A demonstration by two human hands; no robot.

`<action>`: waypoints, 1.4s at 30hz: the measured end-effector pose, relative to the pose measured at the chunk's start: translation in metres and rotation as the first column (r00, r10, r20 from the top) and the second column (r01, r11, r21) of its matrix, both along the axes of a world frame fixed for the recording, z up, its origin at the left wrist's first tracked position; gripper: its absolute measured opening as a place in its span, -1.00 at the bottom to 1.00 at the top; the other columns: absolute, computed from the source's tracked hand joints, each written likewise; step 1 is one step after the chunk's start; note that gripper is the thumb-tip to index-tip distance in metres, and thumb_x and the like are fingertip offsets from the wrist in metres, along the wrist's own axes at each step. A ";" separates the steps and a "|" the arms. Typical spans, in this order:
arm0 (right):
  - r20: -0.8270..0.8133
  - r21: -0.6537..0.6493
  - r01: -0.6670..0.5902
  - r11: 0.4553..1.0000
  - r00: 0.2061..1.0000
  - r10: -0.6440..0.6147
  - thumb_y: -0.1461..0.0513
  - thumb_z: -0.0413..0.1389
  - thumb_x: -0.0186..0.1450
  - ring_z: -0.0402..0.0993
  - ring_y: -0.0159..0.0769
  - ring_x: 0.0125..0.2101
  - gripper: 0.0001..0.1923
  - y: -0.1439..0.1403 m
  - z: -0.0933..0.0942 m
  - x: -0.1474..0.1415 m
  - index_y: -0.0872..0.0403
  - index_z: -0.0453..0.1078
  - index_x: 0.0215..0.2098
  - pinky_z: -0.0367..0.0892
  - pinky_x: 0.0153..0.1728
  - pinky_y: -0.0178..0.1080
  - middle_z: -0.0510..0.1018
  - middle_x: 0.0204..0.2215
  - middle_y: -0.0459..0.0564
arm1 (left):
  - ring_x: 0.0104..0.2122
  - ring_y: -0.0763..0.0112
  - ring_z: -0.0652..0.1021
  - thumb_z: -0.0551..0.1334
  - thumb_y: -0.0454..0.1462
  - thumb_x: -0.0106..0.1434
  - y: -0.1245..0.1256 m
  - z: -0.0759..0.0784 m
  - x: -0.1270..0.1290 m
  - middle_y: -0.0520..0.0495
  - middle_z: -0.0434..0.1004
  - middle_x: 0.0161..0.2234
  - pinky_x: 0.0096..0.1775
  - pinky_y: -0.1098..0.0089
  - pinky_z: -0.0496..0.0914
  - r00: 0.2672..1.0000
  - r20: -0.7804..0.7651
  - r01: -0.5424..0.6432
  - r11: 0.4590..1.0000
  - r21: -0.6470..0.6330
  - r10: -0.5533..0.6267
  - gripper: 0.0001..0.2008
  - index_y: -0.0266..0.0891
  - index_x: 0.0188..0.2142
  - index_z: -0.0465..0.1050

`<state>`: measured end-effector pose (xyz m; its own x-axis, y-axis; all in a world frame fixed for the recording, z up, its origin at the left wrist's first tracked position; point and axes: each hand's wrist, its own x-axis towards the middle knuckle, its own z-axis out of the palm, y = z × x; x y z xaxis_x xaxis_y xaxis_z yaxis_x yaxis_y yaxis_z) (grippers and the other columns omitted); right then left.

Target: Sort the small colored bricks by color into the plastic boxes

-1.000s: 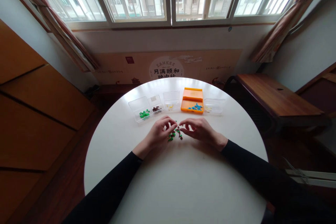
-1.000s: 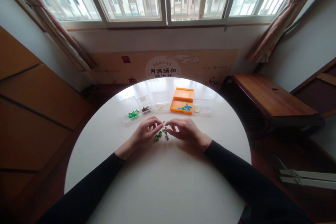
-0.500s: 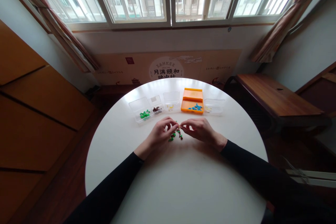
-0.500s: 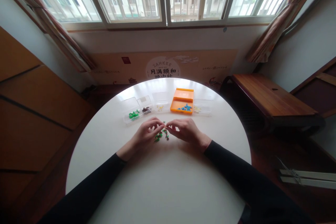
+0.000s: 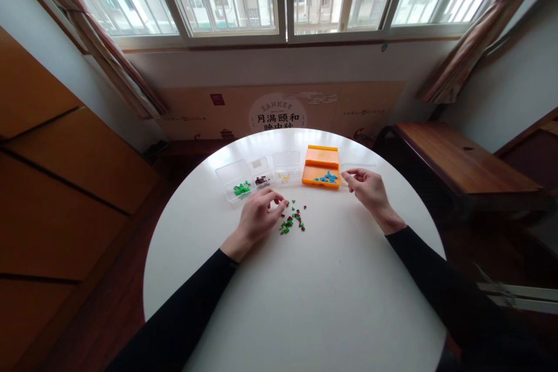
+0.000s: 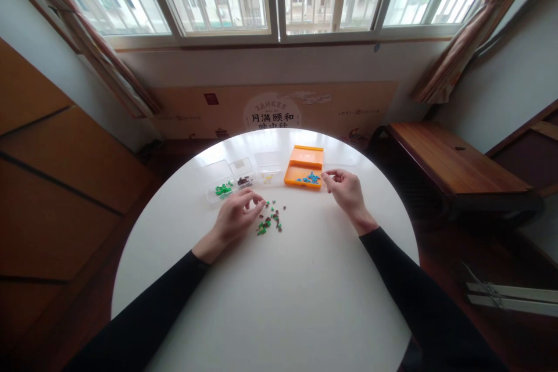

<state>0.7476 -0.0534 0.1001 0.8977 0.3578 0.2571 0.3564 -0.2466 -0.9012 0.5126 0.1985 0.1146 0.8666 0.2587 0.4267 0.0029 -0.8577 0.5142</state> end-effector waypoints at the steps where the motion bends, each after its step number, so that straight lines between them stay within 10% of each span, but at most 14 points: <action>1: 0.014 -0.037 0.030 0.999 0.999 -0.030 -0.27 0.32 0.31 0.45 -0.26 -0.58 -0.39 -0.003 0.000 0.004 0.11 0.69 -0.19 0.27 -0.49 -0.25 0.58 -0.60 -0.05 | -0.30 0.33 0.56 0.32 -0.19 0.50 0.001 0.000 0.000 -0.06 0.64 -0.22 -0.23 0.31 0.42 1.000 0.000 -0.008 1.000 0.000 0.008 -0.83 -0.16 -0.24 0.64; 19: 0.266 -0.402 0.296 0.867 0.943 -0.199 -0.08 0.27 0.38 0.50 -0.15 -0.45 -0.66 -0.014 0.003 0.015 -0.01 0.64 -0.30 0.12 -0.41 -0.20 0.65 -0.48 0.00 | -0.39 0.40 0.51 0.35 -0.23 0.46 0.010 0.001 -0.002 0.00 0.64 -0.25 -0.14 0.28 0.38 0.999 -0.035 0.038 0.999 0.024 -0.037 -0.85 -0.15 -0.28 0.65; 29: 0.321 -0.341 -0.193 0.920 0.896 0.307 -0.04 0.14 0.52 0.42 -0.30 -0.53 -0.60 0.004 0.001 -0.019 0.03 0.63 -0.28 0.20 -0.41 -0.23 0.61 -0.50 -0.07 | -0.42 0.49 0.42 0.40 -0.25 0.34 0.029 0.018 -0.015 -0.04 0.56 -0.31 -0.38 0.44 0.27 0.875 -0.142 0.422 0.874 -0.241 -0.462 -0.89 -0.23 -0.28 0.71; 42: 0.352 -0.337 -0.449 0.827 0.755 0.553 0.10 0.18 0.54 0.38 -0.40 -0.55 -0.71 0.014 -0.008 -0.036 0.03 0.66 -0.25 0.24 -0.41 -0.30 0.56 -0.53 -0.13 | -0.40 0.47 0.47 0.46 -0.22 0.32 0.028 0.020 -0.017 -0.05 0.55 -0.32 -0.34 0.44 0.34 0.837 -0.229 0.407 0.846 -0.344 -0.496 -0.88 -0.23 -0.25 0.76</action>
